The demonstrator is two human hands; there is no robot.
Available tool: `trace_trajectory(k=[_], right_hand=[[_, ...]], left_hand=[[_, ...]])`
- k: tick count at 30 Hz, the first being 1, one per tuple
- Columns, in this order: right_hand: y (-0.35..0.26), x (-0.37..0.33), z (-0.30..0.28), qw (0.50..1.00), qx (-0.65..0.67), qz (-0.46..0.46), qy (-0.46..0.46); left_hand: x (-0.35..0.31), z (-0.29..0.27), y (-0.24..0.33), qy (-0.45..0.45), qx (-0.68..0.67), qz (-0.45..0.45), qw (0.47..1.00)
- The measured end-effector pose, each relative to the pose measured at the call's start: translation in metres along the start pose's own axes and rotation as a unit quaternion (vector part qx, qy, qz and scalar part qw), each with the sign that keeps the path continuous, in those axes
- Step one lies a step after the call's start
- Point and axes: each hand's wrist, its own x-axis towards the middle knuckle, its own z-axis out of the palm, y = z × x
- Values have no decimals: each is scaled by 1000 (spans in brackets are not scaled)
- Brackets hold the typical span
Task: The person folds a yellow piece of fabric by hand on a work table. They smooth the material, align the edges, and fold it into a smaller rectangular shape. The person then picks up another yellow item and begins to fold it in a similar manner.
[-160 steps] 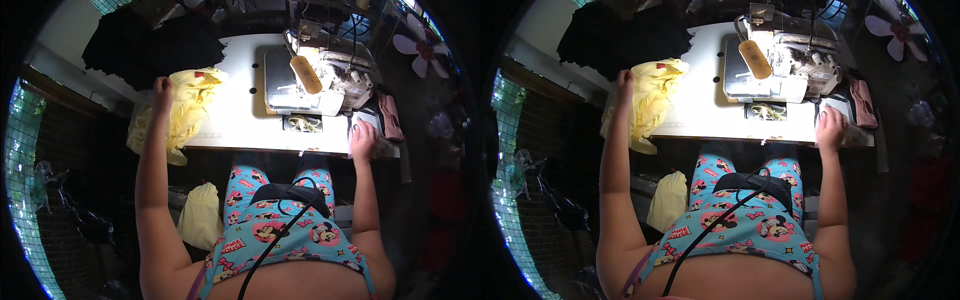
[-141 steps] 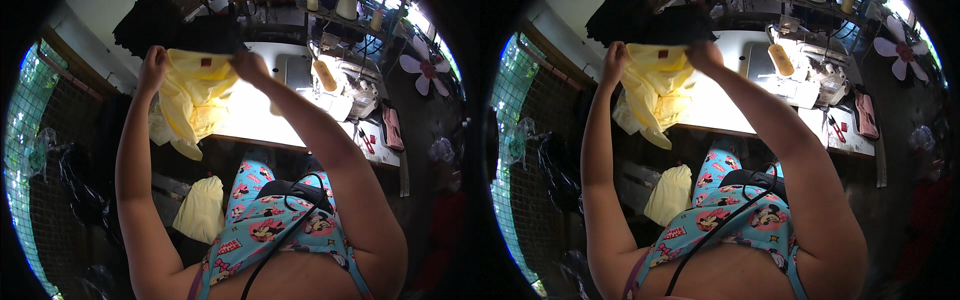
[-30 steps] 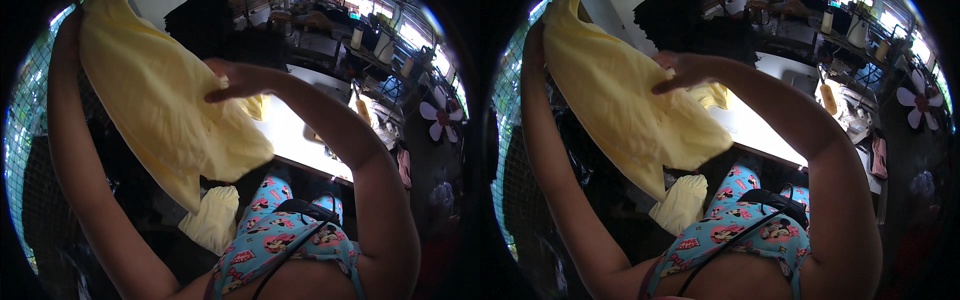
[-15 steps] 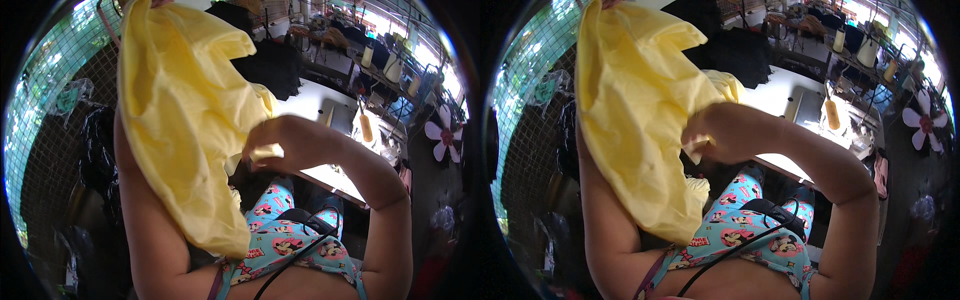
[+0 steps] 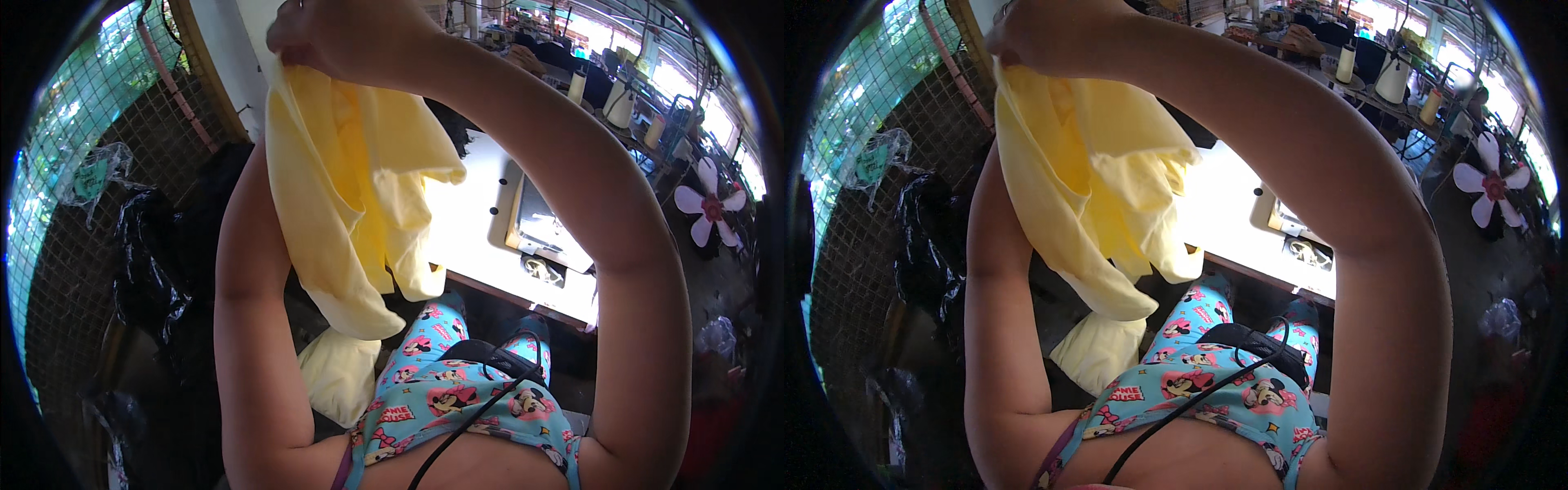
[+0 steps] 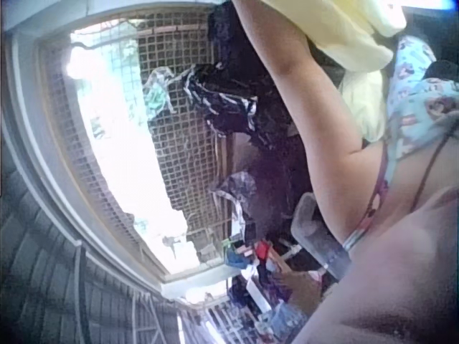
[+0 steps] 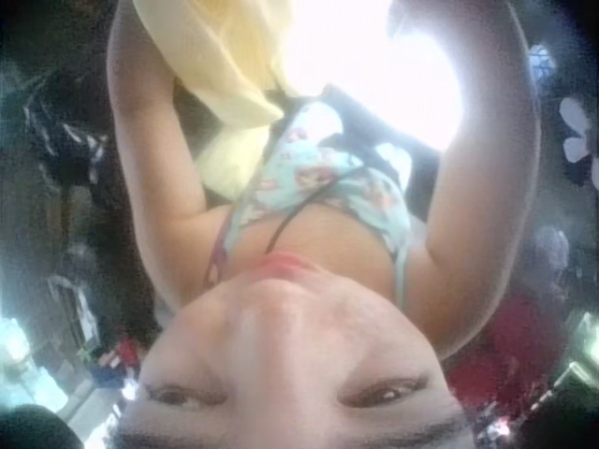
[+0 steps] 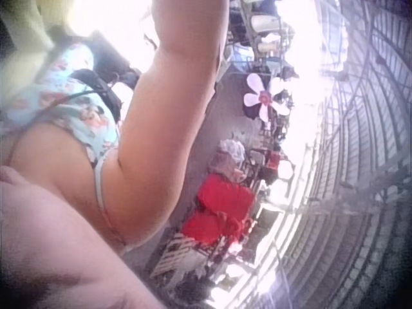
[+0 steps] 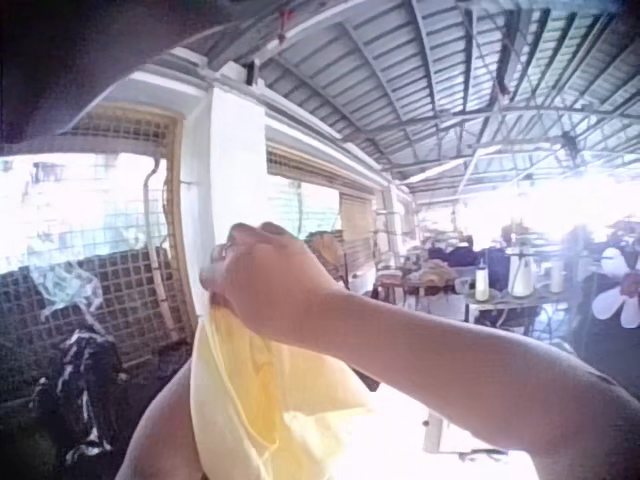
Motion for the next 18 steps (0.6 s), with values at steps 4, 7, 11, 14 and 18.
trace_trajectory(k=[4, 7, 11, 14, 18], right_hand=[[-5, 12, -14, 963, 60, 175, -197], [3, 1, -2, 948, 42, 225, -222], [4, 5, -2, 925, 26, 295, -238], [-3, 25, -11, 914, 35, 330, -234], [-9, 29, -3, 948, 34, 255, -186]], left_hand=[[-20, -6, -2, 6, 28, 9, 1000], [-44, -37, 12, 17, 27, 30, 999], [-98, -33, 48, 30, 180, 156, 971], [-120, -9, 55, 70, 356, 138, 922], [-115, -16, 50, 116, 429, 118, 888]])
